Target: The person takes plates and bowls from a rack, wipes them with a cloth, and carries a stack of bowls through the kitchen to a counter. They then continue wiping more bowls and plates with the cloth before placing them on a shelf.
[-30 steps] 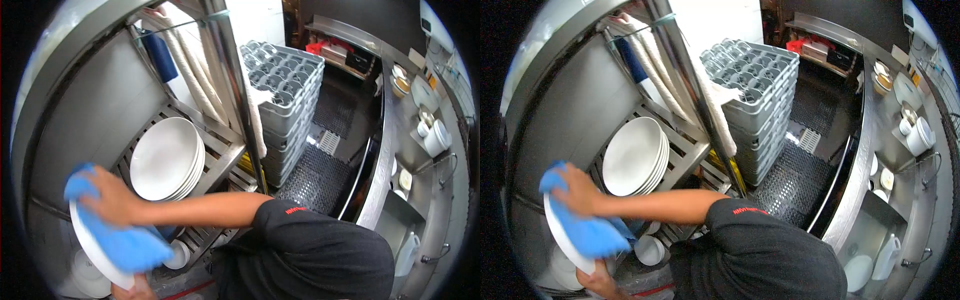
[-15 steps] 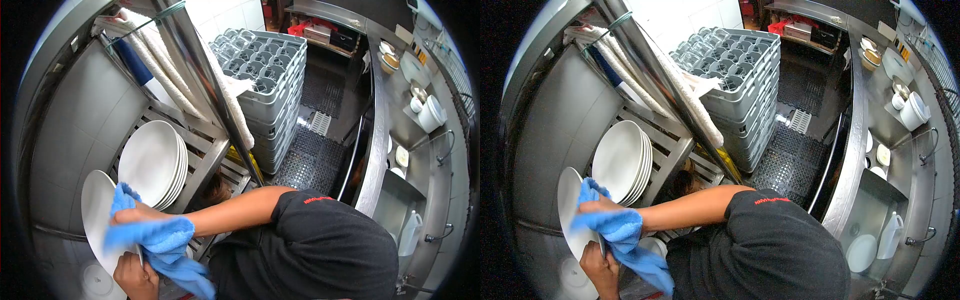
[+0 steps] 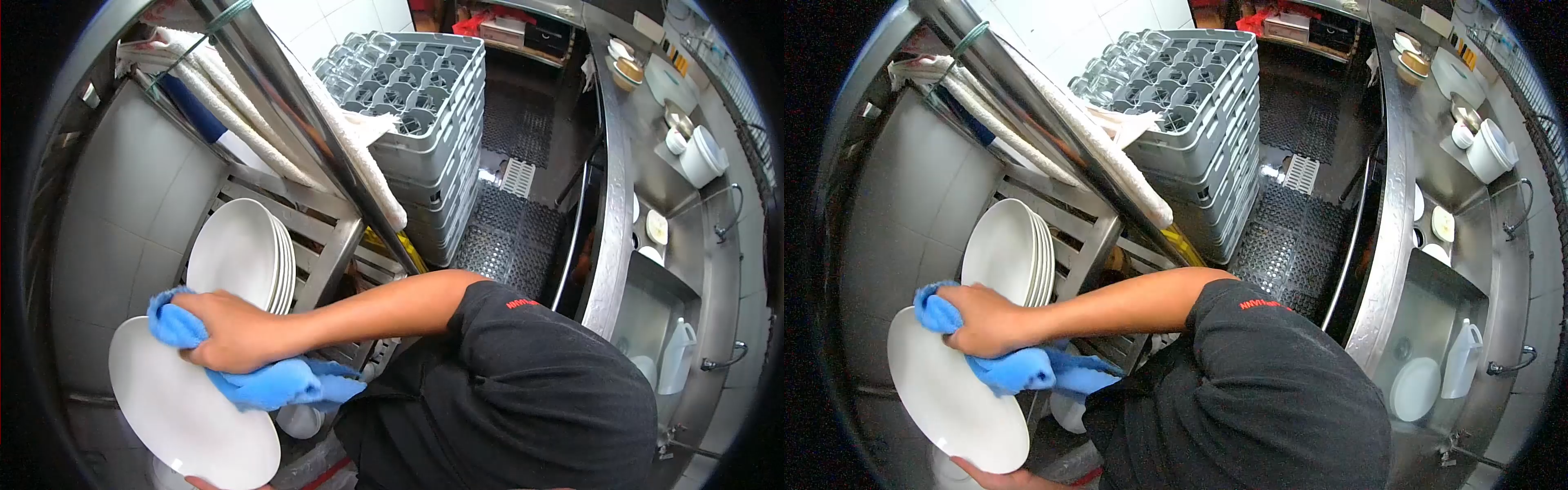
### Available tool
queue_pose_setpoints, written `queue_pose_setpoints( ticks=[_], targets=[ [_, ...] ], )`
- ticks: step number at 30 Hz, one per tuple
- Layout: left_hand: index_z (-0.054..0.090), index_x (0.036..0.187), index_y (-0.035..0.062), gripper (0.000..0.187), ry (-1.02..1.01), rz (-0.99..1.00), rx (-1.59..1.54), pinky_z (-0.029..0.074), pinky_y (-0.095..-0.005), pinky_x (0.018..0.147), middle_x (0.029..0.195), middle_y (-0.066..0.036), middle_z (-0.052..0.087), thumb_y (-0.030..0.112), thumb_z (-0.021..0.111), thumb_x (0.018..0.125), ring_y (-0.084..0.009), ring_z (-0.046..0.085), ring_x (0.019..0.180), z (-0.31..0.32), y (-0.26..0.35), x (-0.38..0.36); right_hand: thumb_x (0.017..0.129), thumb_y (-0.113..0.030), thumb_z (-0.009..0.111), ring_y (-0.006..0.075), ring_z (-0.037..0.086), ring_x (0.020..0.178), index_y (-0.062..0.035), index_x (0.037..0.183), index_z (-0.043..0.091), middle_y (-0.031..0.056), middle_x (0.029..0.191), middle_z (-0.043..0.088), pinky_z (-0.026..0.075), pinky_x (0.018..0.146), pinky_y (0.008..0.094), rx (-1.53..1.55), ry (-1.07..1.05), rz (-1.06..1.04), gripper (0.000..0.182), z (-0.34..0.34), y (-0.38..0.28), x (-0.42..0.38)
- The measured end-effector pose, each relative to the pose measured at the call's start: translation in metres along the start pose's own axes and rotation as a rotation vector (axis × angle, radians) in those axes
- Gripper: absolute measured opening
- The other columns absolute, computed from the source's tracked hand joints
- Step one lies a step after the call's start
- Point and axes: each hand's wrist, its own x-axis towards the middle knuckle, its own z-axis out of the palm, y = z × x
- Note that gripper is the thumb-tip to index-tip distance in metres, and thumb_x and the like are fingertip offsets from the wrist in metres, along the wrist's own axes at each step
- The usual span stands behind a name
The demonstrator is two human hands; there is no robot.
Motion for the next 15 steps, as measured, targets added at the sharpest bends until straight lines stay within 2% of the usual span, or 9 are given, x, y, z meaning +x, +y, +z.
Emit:
queue_pose_setpoints(
  ticks=[1,5,6,9,13,14,15],
  targets=[
    [0.039,0.138,0.0048,0.069,-0.001,-0.05,-0.059,0.036,-0.0522,0.102,0.139,-0.016,0.045,0.049,0.059,0.089,-0.0372,0.048,0.12,-0.002,-0.001,-0.003,0.066,-0.013,0.07,0.034,0.06,0.083,0.0007,0.103,0.058,0.0202,0.09,0.062,0.047,0.075,0.0431,-0.183,0.089,-0.168,0.041,0.0,-0.002,0.002],
    [0.042,0.135,0.0037,0.063,-0.006,-0.157,-0.212,0.038,-0.0506,0.1,0.136,-0.018,0.047,0.046,0.057,0.091,-0.0363,0.049,0.12,-0.013,-0.005,-0.009,0.072,-0.021,0.066,0.0379,0.056,0.101,-0.0037,0.098,0.064,0.0188,0.109,0.057,0.044,0.078,0.0457,-0.853,-0.116,-0.333,0.031,0.01,-0.017,0.007],
    [0.043,0.135,0.0035,0.061,-0.012,-0.179,-0.241,0.038,-0.0502,0.1,0.136,-0.018,0.047,0.045,0.056,0.091,-0.036,0.049,0.12,-0.014,-0.005,-0.01,0.078,-0.024,0.059,0.0378,0.051,0.104,-0.0052,0.097,0.066,0.0197,0.115,0.054,0.042,0.08,0.0434,-1.066,-0.051,-0.445,0.027,0.024,-0.006,0.008],
    [0.045,0.133,0.0026,0.057,-0.016,-0.239,-0.33,0.04,-0.049,0.099,0.134,-0.019,0.048,0.042,0.054,0.092,-0.0353,0.05,0.12,-0.017,-0.006,-0.013,0.081,-0.022,0.056,0.0358,0.051,0.101,-0.0043,0.099,0.066,0.0204,0.114,0.054,0.041,0.082,0.0446,-1.165,0.124,-0.696,0.027,0.053,0.014,0.007],
    [0.047,0.13,0.0016,0.051,-0.07,-0.319,-0.366,0.041,-0.0474,0.098,0.131,-0.02,0.05,0.038,0.052,0.094,-0.0343,0.052,0.119,-0.021,-0.006,0.0,0.08,-0.018,0.058,0.0379,0.049,0.108,-0.0019,0.106,0.062,0.022,0.114,0.053,0.043,0.085,0.0484,-0.596,-0.319,-0.559,0.03,0.103,0.027,-0.014],
    [0.029,0.146,0.0062,0.072,-0.147,-0.374,-0.278,0.028,-0.0447,0.112,0.151,-0.013,0.031,0.059,0.035,0.097,-0.0288,0.035,0.136,-0.028,-0.013,0.01,0.077,-0.016,0.061,0.037,0.051,0.107,-0.0013,0.106,0.06,0.0219,0.112,0.054,0.045,0.083,0.0468,-0.454,-0.372,-0.511,0.033,0.112,0.02,-0.025],
    [0.031,0.147,0.0068,0.07,-0.216,-0.225,-0.262,0.028,-0.0444,0.112,0.148,-0.014,0.036,0.056,0.038,0.098,-0.0305,0.039,0.133,-0.053,-0.034,0.03,0.074,-0.015,0.065,0.0361,0.054,0.106,-0.0007,0.107,0.059,0.0218,0.109,0.056,0.047,0.082,0.0452,-0.307,-0.424,-0.461,0.037,0.115,0.009,-0.035]
  ],
)
